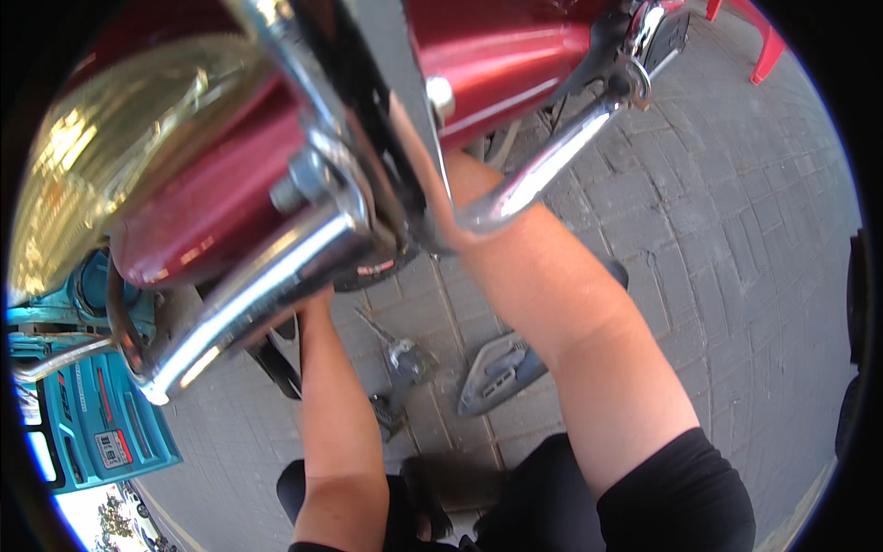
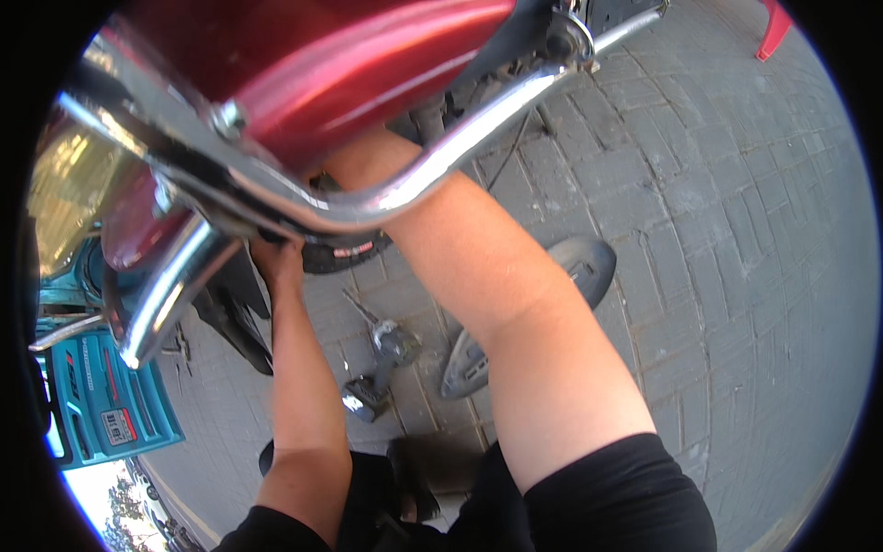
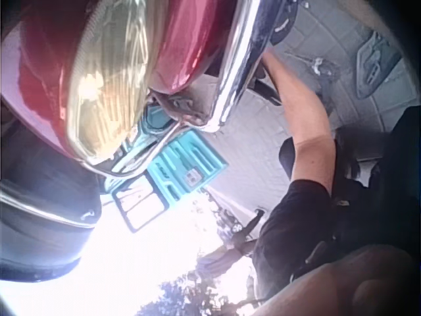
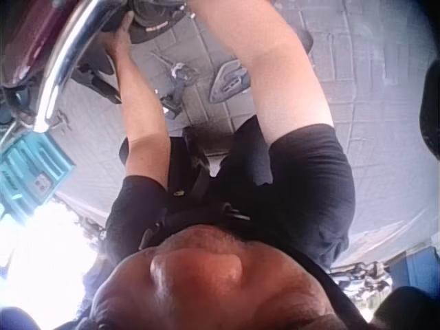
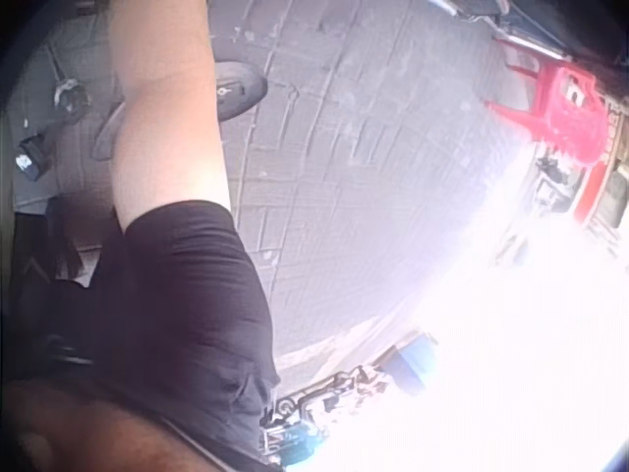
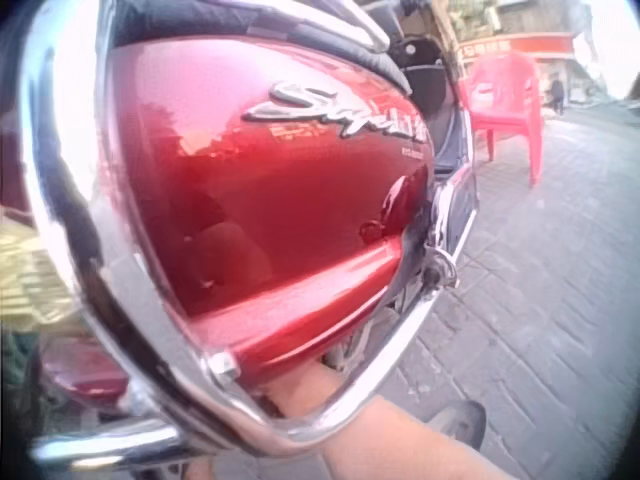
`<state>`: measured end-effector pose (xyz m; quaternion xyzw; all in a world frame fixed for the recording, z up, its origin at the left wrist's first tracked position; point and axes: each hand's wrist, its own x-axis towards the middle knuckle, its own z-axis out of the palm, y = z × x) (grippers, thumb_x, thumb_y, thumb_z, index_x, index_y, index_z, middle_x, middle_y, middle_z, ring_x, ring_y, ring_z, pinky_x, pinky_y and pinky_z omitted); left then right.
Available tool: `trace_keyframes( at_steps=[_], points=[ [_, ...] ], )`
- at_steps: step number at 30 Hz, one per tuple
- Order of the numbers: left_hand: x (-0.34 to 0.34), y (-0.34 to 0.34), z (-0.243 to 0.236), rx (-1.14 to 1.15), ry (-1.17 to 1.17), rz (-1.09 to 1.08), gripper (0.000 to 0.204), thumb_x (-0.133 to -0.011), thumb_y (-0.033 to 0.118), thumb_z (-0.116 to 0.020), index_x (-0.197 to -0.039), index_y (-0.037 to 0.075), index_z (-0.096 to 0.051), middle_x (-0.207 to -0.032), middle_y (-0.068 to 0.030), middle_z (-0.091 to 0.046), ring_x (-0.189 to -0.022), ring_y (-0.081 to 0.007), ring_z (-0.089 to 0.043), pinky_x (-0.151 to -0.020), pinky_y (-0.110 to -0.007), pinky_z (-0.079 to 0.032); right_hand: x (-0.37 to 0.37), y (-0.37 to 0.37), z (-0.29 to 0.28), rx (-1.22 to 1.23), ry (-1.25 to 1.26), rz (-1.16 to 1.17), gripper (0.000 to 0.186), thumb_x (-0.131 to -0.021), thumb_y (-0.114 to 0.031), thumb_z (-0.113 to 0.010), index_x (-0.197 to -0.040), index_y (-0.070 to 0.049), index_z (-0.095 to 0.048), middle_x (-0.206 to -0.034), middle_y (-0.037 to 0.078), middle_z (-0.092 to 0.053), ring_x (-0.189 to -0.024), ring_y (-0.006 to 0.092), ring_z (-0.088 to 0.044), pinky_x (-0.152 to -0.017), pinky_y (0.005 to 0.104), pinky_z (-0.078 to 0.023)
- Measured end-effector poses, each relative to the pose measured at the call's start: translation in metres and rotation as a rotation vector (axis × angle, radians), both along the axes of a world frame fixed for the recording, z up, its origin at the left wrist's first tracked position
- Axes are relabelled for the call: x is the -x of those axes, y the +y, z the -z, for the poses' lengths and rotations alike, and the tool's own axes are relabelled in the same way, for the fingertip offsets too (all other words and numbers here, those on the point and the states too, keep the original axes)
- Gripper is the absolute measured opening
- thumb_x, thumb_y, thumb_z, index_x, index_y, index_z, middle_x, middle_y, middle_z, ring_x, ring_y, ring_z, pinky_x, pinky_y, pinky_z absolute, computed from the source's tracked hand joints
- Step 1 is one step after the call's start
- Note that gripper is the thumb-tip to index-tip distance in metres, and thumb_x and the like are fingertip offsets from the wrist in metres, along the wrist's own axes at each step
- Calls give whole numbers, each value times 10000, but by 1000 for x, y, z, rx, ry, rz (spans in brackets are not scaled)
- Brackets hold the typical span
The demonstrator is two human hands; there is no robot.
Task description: The person removes a rear mudguard from a scooter, then uses a cordless impact wrench and hand tools to adjust and tighten bolts on the rear wheel assembly. The person handles screws, washers, and a plastic mudguard while working on the scooter's rear wheel area.
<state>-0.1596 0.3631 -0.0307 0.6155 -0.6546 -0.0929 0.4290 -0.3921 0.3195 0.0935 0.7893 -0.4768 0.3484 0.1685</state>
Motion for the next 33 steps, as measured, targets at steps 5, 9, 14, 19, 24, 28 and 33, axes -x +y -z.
trace_keyframes(
  at_steps=[5, 9, 14, 19, 24, 28, 33],
  points=[
    [-13, -23, -5, -201, -150, -158, 738, -811, 246, -758, -1400, -46, -423, -1435, -222, -476, -1313, -342, -475, -1099, -385, -365, -4, -4, -6, -30, -2, -39, 262, -798, -174, -607, -1014, -102, -736, -1086, 147, -698, -1087, 305, -644, -926, 426, -501],
    [-26, -12, -4, -234, -145, -200, 667, -831, 226, -746, -1364, -51, -455, -1411, -200, -498, -1285, -329, -495, -1085, -380, -380, -10, -3, -5, -41, 5, -52, 259, -797, -174, -607, -1008, -100, -737, -1082, 149, -699, -1083, 305, -646, -923, 426, -503],
    [-25, -9, 7, 47, 310, 126, 624, -819, 196, -764, -1322, -53, -490, -1377, -169, -524, -1248, -302, -519, -1070, -373, -391, -29, 9, 6, -108, 28, -150, 255, -796, -174, -608, -1000, -97, -740, -1077, 152, -700, -1077, 306, -649, -920, 426, -505],
    [-8, 21, 10, -238, 254, 67, 810, -736, 135, -851, -1396, -50, -420, -1412, -193, -464, -1287, -285, -463, -1103, -373, -350, -60, 39, 21, -238, 72, -360, 250, -795, -174, -608, -991, -94, -742, -1072, 155, -701, -1071, 306, -651, -918, 426, -506],
    [-5, -1, -10, 55, 100, 45, 760, -678, 120, -854, -1313, -81, -487, -1340, -198, -554, -1191, -282, -544, -1031, -361, -408, -66, 38, 31, -335, 28, -396, 249, -790, -175, -612, -986, -91, -742, -1068, 158, -701, -1066, 309, -653, -914, 427, -508],
    [5, -5, -6, -78, 469, 76, 738, -655, 69, -879, -1284, -71, -520, -1270, -165, -588, -1163, -255, -544, -1024, -342, -404, -59, 24, 27, -202, 91, -343, 260, -776, -178, -626, -993, -88, -737, -1065, 159, -698, -1064, 315, -649, -910, 432, -507],
    [13, -7, -17, 4, 378, 97, 741, -644, 71, -897, -1274, -71, -533, -1252, -157, -605, -1148, -246, -553, -1019, -332, -404, -45, 16, 21, -131, 50, -256, 277, -757, -181, -644, -1002, -83, -730, -1062, 161, -695, -1060, 324, -645, -905, 439, -507]
  ],
)
